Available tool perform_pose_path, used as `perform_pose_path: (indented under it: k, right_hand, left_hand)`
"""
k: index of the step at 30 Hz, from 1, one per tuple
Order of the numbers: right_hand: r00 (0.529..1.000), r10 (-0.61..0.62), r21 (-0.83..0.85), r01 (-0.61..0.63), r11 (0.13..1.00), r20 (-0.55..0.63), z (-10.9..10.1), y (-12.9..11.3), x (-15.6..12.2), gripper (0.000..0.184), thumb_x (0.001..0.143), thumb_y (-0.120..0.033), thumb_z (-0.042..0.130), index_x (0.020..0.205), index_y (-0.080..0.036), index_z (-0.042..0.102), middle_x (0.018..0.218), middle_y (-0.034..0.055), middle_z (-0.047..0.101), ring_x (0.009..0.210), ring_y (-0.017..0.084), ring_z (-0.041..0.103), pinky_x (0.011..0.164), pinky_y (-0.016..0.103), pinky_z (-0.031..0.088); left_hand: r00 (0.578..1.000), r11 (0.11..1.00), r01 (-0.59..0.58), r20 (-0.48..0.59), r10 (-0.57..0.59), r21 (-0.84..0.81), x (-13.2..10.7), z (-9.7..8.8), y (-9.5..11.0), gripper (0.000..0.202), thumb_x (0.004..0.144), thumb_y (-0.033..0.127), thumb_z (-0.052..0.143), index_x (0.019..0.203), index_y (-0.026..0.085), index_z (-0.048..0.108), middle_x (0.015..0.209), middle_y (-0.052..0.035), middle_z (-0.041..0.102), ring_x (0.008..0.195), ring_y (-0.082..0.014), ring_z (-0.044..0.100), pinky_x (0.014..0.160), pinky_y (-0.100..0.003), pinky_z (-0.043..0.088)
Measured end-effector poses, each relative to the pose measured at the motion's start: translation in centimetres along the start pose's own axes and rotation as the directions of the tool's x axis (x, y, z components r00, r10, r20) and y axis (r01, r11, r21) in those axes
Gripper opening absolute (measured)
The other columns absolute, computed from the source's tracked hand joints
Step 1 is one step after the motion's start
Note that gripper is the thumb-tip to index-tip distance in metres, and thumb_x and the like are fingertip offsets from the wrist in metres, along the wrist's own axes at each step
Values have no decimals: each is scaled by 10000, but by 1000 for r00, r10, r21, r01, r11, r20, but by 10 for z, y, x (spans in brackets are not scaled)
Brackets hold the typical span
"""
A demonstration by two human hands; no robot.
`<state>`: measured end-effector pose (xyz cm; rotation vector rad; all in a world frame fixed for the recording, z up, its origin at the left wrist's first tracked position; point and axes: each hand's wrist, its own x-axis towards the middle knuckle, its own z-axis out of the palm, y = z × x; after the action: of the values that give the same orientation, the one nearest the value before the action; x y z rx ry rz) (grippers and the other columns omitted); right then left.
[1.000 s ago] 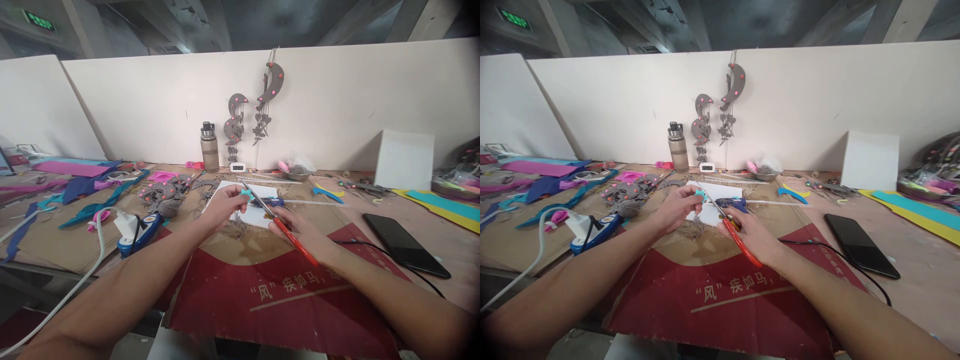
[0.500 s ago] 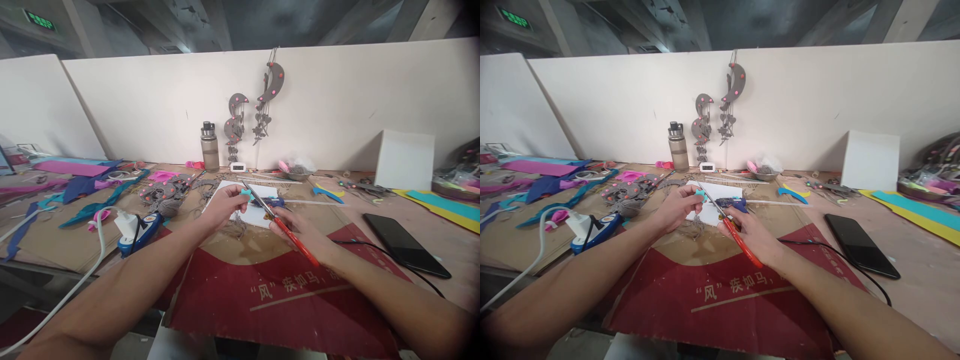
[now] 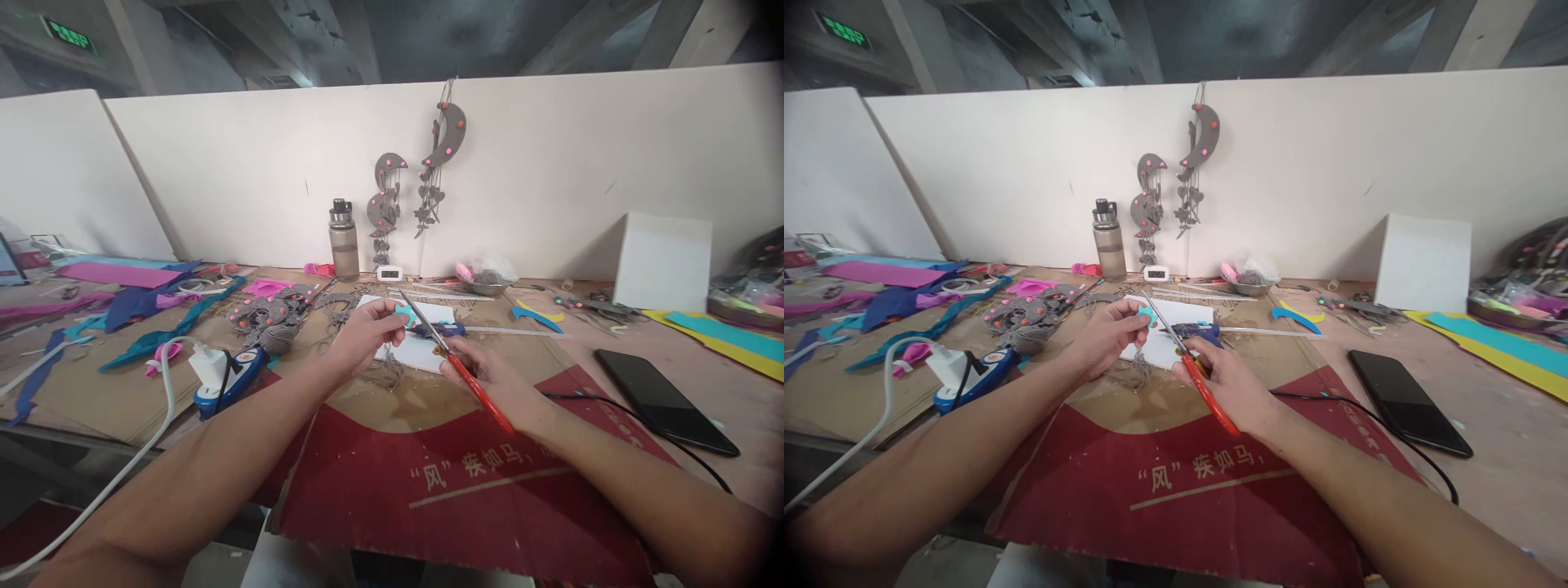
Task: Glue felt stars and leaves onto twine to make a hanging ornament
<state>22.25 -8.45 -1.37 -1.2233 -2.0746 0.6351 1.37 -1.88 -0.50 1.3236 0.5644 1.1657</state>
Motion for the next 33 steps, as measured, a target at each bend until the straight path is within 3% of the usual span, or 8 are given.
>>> perform_pose_path:
  k: [5,8,12,15,18,23,33]
  right_hand:
    - [1000,-24,-14,24,1000,-19,0,0,1,374,890,-501,476,1139,-224,518,890,21,599,786,168,529,724,294,434]
    - [999,-32,16,32,999,-13,1,3,1,350,899,-496,462,1145,-249,498,953,22,594,861,181,545,785,308,435]
    - [1000,-25,51,26,998,-12,2,7,3,301,903,-513,450,1039,-251,510,866,2,564,776,159,512,703,285,419]
    - [1000,-18,38,18,999,5,1,8,3,305,889,-520,472,1011,-244,515,791,-11,548,703,145,474,648,276,398]
    - [1000,-6,25,6,1000,18,1,7,3,328,884,-525,479,1039,-239,524,803,-5,560,717,149,482,661,278,407]
    - [998,-7,36,5,999,55,0,5,3,339,892,-517,468,1058,-228,532,837,7,573,768,167,509,696,294,414]
    - [998,0,29,-2,1000,57,-1,3,3,330,892,-521,463,1034,-230,528,794,1,540,742,170,492,679,300,396]
  left_hand:
    - [999,999,-31,-17,31,-18,1,-1,0,181,713,252,731,772,139,602,640,12,552,547,-71,503,525,-212,379]
    - [999,999,-32,-37,32,-12,1,-2,-1,157,715,232,722,786,149,610,621,25,536,527,-64,473,521,-210,369]
    - [998,999,-17,-63,19,31,0,-1,1,125,719,223,707,760,148,616,584,33,521,525,-63,467,539,-211,369]
    - [998,998,-23,-51,26,56,-1,0,3,128,723,235,696,739,142,609,671,2,592,583,-79,533,557,-218,379]
    - [1000,998,-6,-16,7,67,-2,0,4,144,740,263,676,759,145,596,749,-27,650,580,-91,560,544,-227,371]
    - [1000,996,1,-3,-1,86,-2,0,3,147,738,265,674,757,149,586,676,0,632,475,-56,471,509,-217,334]
    - [1000,991,-17,6,16,131,1,0,0,193,723,297,711,781,140,616,652,-14,631,529,-73,505,529,-219,368]
